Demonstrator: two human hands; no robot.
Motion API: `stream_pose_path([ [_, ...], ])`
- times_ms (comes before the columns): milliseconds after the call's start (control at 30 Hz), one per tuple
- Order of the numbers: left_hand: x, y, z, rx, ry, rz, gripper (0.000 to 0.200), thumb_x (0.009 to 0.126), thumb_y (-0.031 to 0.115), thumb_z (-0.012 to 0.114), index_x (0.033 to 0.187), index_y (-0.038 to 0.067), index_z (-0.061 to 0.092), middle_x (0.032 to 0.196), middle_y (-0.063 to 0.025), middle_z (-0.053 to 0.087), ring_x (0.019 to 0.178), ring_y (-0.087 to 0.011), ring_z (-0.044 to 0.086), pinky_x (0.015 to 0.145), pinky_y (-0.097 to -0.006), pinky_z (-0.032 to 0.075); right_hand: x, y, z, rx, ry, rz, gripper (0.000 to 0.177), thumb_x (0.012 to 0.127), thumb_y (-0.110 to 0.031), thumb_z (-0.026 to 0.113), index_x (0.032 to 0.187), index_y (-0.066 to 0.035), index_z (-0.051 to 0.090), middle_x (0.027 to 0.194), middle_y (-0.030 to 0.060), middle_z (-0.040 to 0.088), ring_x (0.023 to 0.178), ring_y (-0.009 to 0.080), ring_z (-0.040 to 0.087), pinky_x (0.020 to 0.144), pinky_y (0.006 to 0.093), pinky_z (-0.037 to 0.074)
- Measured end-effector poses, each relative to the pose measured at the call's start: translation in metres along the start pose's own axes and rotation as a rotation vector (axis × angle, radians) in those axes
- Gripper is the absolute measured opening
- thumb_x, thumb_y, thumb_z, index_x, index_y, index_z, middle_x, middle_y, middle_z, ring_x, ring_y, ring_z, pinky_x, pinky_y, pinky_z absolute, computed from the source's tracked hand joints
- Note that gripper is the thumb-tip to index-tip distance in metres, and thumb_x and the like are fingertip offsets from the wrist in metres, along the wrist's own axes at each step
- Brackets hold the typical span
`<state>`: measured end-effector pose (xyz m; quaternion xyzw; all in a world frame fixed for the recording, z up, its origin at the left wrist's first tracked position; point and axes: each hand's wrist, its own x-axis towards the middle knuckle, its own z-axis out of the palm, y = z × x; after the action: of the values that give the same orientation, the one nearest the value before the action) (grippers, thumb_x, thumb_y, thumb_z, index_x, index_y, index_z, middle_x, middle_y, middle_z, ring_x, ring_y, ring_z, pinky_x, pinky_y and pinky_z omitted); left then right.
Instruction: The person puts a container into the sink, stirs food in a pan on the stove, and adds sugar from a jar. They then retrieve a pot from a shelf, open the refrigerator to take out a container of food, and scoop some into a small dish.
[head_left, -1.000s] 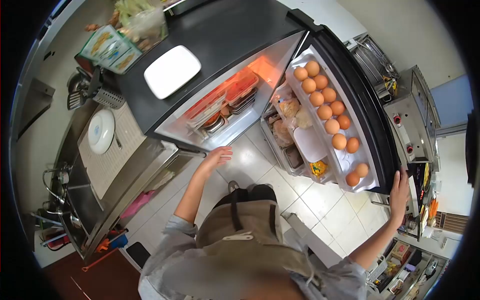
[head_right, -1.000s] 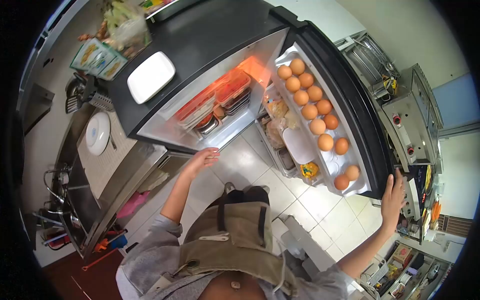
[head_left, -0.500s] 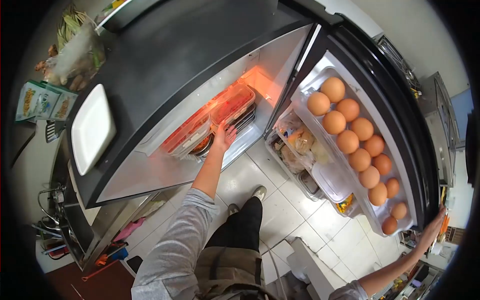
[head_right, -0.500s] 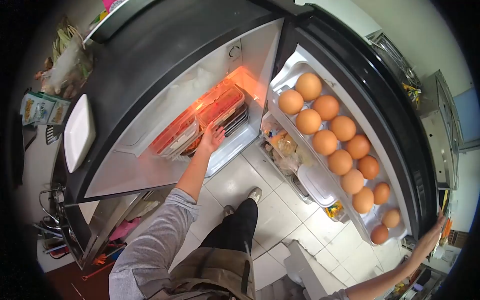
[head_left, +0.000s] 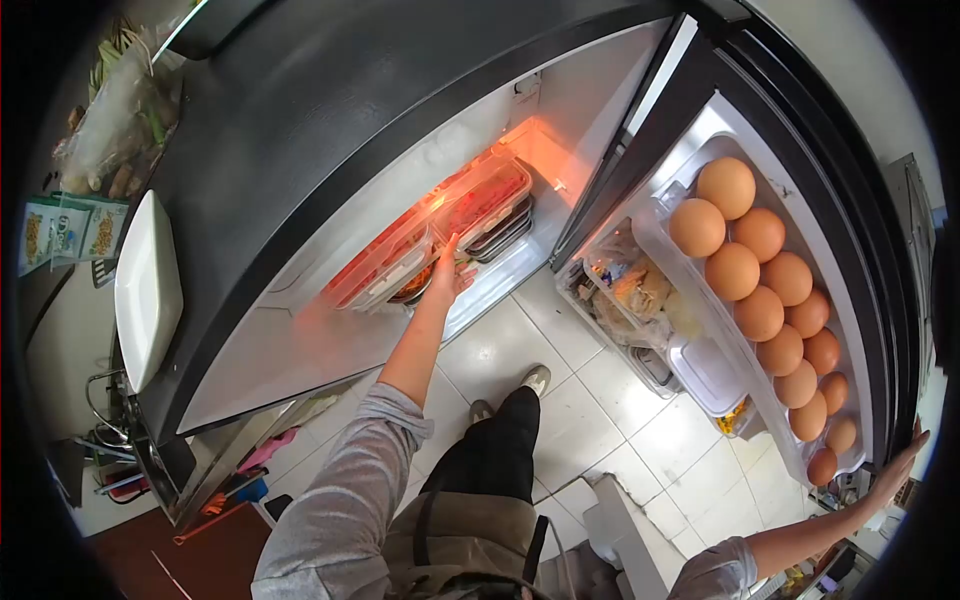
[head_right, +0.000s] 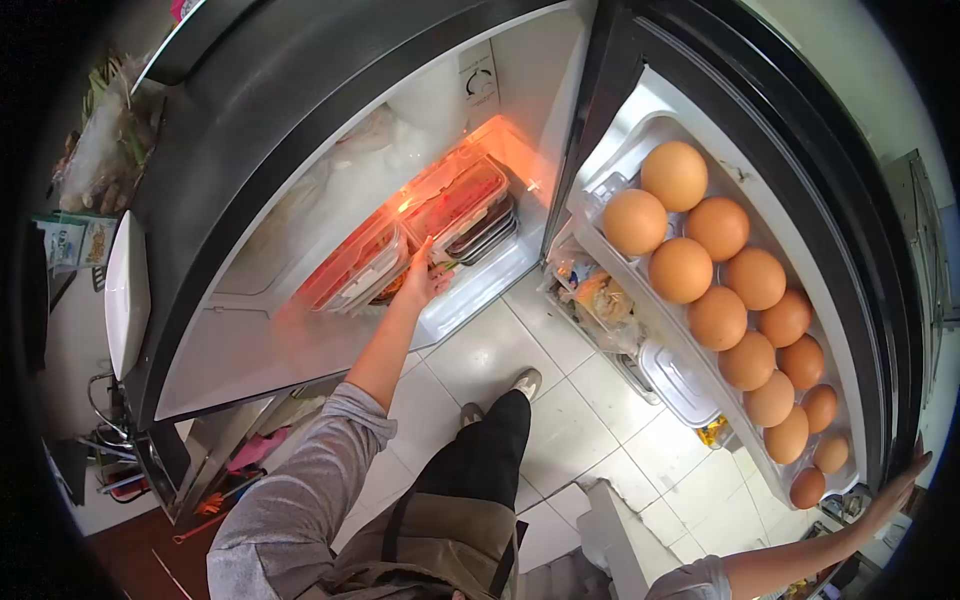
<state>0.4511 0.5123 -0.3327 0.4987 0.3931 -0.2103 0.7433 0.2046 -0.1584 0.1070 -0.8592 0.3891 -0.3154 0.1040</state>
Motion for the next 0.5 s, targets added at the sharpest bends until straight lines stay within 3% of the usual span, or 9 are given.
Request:
stream_pose_path([
  [133, -0.005, -0.024, -0.021, 0.016, -0.002, -0.048, 0.095, 0.068, 0.071, 0.057, 0.136, 0.012, 0.025, 0.132, -0.0184, 0.038, 0.113, -0.0295, 0.048, 0.089, -0.0395, 0.039, 0.004, 0.006, -0.004, -0.043, -0.014, -0.009, 0.069, 0.092, -0.059, 0.019, 0.133, -0.01, 0.045, 0.134, 0.0105, 0.046, 0.124, 0.0237, 0.041, 0.105, 0.0357, 0.026],
  [200, -0.006, -0.043, -0.04, 0.36, -0.11, 0.068, 0.09, 0.072, 0.067, 0.058, 0.136, 0.012, 0.027, 0.13, -0.0162, 0.04, 0.115, -0.0275, 0.048, 0.091, -0.0401, 0.039, 0.003, 0.004, -0.002, 0.012, -0.018, -0.022, 0.07, 0.092, -0.059, 0.019, 0.133, -0.009, 0.045, 0.134, 0.0102, 0.046, 0.124, 0.0237, 0.041, 0.105, 0.0362, 0.025],
  [233, -0.006, -0.052, -0.052, 0.352, -0.112, 0.06, 0.09, 0.072, 0.067, 0.058, 0.136, 0.012, 0.027, 0.13, -0.0162, 0.04, 0.115, -0.0275, 0.048, 0.091, -0.0401, 0.039, 0.0, -0.002, -0.002, 0.005, -0.019, -0.03, 0.07, 0.092, -0.059, 0.019, 0.133, -0.009, 0.045, 0.134, 0.0102, 0.046, 0.124, 0.0237, 0.041, 0.105, 0.0362, 0.025],
  [300, 0.001, -0.07, -0.082, 0.549, -0.074, -0.104, 0.083, 0.075, 0.062, 0.057, 0.135, 0.012, 0.029, 0.127, -0.0138, 0.043, 0.11, -0.0257, 0.051, 0.089, -0.0393, 0.04, -0.017, -0.031, -0.001, 0.013, 0.01, 0.053, 0.07, 0.092, -0.059, 0.02, 0.134, -0.008, 0.043, 0.136, 0.0149, 0.042, 0.126, 0.0273, 0.038, 0.105, 0.0357, 0.025],
  [433, 0.007, -0.099, -0.125, 0.407, 0.053, -0.111, 0.084, 0.074, 0.061, 0.059, 0.135, 0.012, 0.029, 0.128, -0.0123, 0.043, 0.105, -0.0259, 0.054, 0.087, -0.0397, 0.041, 0.017, 0.021, -0.009, 0.211, -0.077, 0.125, 0.072, 0.092, -0.06, 0.022, 0.135, -0.006, 0.041, 0.135, 0.0153, 0.042, 0.124, 0.0267, 0.039, 0.105, 0.0354, 0.025],
  [500, -0.001, -0.1, -0.128, 0.347, 0.193, -0.058, 0.088, 0.075, 0.054, 0.063, 0.139, 0.014, 0.017, 0.124, -0.0108, 0.045, 0.099, -0.0246, 0.057, 0.081, -0.037, 0.044, 0.016, 0.022, -0.01, 0.237, -0.08, 0.146, 0.073, 0.091, -0.061, 0.023, 0.135, -0.006, 0.04, 0.135, 0.0152, 0.042, 0.124, 0.0266, 0.04, 0.105, 0.0353, 0.025],
])
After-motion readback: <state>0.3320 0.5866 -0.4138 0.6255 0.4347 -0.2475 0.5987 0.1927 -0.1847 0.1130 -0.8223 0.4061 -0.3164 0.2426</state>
